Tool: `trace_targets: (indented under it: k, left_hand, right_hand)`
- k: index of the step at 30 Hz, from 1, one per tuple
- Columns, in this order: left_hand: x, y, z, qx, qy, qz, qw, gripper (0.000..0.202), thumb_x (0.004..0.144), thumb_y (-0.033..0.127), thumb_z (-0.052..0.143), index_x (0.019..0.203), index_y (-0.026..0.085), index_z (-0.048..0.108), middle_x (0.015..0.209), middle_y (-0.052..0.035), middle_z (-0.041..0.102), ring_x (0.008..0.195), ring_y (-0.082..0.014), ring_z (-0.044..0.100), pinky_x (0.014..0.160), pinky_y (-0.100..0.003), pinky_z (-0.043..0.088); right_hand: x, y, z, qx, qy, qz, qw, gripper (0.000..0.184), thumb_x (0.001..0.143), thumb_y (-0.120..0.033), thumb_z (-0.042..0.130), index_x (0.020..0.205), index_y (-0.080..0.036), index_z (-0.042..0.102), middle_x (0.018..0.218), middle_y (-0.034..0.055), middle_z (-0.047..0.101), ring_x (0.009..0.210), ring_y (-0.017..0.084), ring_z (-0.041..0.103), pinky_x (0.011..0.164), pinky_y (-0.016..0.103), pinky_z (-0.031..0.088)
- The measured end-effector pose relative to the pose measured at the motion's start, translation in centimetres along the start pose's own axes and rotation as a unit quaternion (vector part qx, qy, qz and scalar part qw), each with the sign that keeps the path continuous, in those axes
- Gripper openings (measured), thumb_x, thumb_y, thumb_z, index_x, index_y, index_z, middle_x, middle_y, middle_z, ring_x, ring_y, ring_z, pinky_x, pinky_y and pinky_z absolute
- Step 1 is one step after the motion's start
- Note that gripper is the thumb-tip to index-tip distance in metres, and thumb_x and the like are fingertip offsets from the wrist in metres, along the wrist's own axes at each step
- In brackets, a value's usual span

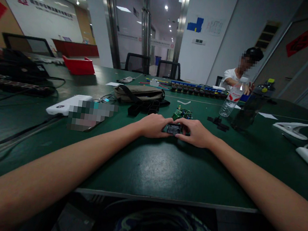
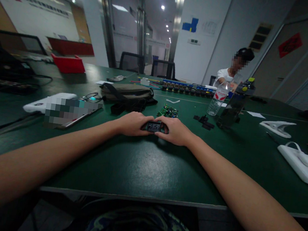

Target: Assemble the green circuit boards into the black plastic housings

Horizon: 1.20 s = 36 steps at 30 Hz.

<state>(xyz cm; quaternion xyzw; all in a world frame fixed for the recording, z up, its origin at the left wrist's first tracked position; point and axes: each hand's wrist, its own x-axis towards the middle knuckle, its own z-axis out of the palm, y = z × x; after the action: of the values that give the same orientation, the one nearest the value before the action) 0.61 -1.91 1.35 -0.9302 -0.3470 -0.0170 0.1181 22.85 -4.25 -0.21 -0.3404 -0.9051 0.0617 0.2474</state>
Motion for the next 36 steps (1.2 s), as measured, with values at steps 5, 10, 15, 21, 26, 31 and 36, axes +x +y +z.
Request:
trace_targets:
  k: [5,10,15,21,26,31,36]
  left_hand:
    - [-0.03,0.10,0.01,-0.001,0.001,-0.006,1.000,0.047,0.090,0.051,0.053,0.125,0.020,0.058,0.097,-0.0115,0.075,0.087,-0.0300,0.073,0.071,-0.034,0.051]
    - [-0.02,0.10,0.02,-0.009,0.004,-0.004,1.000,0.047,0.090,0.052,0.052,0.123,0.019,0.059,0.096,-0.0118,0.075,0.085,-0.0303,0.073,0.072,-0.035,0.051]
    - [-0.01,0.07,-0.01,-0.004,0.000,-0.003,1.000,0.046,0.090,0.051,0.053,0.123,0.019,0.059,0.095,-0.0113,0.075,0.086,-0.0297,0.072,0.070,-0.034,0.051]
    - [0.00,0.03,0.04,0.006,-0.001,-0.001,1.000,0.047,0.091,0.052,0.051,0.124,0.019,0.057,0.097,-0.0114,0.075,0.087,-0.0294,0.072,0.070,-0.033,0.051]
    - [-0.02,0.08,-0.08,0.009,-0.006,0.003,1.000,0.048,0.092,0.052,0.049,0.124,0.019,0.057,0.098,-0.0115,0.075,0.088,-0.0291,0.073,0.071,-0.033,0.051]
    - [0.00,0.04,-0.03,0.011,-0.007,0.003,1.000,0.048,0.092,0.053,0.049,0.124,0.018,0.057,0.097,-0.0119,0.075,0.087,-0.0300,0.073,0.070,-0.034,0.051]
    - [0.04,0.04,0.06,0.014,-0.003,0.000,1.000,0.048,0.092,0.053,0.050,0.124,0.019,0.057,0.096,-0.0111,0.075,0.088,-0.0292,0.073,0.069,-0.032,0.051]
  right_hand:
    - [0.00,0.09,0.09,0.000,0.005,-0.005,1.000,0.038,0.082,-0.029,0.070,0.118,-0.016,0.062,0.086,0.0033,0.070,0.069,0.015,0.060,0.068,0.027,0.044]
    - [0.00,0.18,0.12,-0.001,0.004,-0.009,1.000,0.038,0.083,-0.030,0.070,0.118,-0.017,0.061,0.087,0.0032,0.070,0.068,0.014,0.060,0.069,0.027,0.045]
    - [-0.02,0.20,0.12,0.001,0.003,-0.007,1.000,0.038,0.083,-0.030,0.070,0.117,-0.017,0.061,0.086,0.0030,0.070,0.067,0.014,0.060,0.069,0.027,0.045]
    - [-0.02,0.08,0.05,0.001,0.002,-0.004,1.000,0.038,0.082,-0.029,0.070,0.118,-0.016,0.061,0.083,0.0023,0.068,0.066,0.014,0.059,0.068,0.027,0.044]
    - [0.02,0.01,0.02,0.000,-0.001,0.000,1.000,0.040,0.082,-0.029,0.071,0.118,-0.015,0.062,0.083,0.0028,0.068,0.067,0.015,0.059,0.068,0.027,0.044]
    - [0.01,-0.01,0.04,0.004,0.001,0.002,1.000,0.039,0.082,-0.029,0.071,0.118,-0.015,0.062,0.083,0.0027,0.068,0.066,0.014,0.059,0.068,0.027,0.044]
    - [0.01,0.13,0.09,0.001,0.004,-0.004,1.000,0.039,0.082,-0.028,0.071,0.118,-0.016,0.062,0.083,0.0021,0.068,0.066,0.014,0.059,0.068,0.026,0.044]
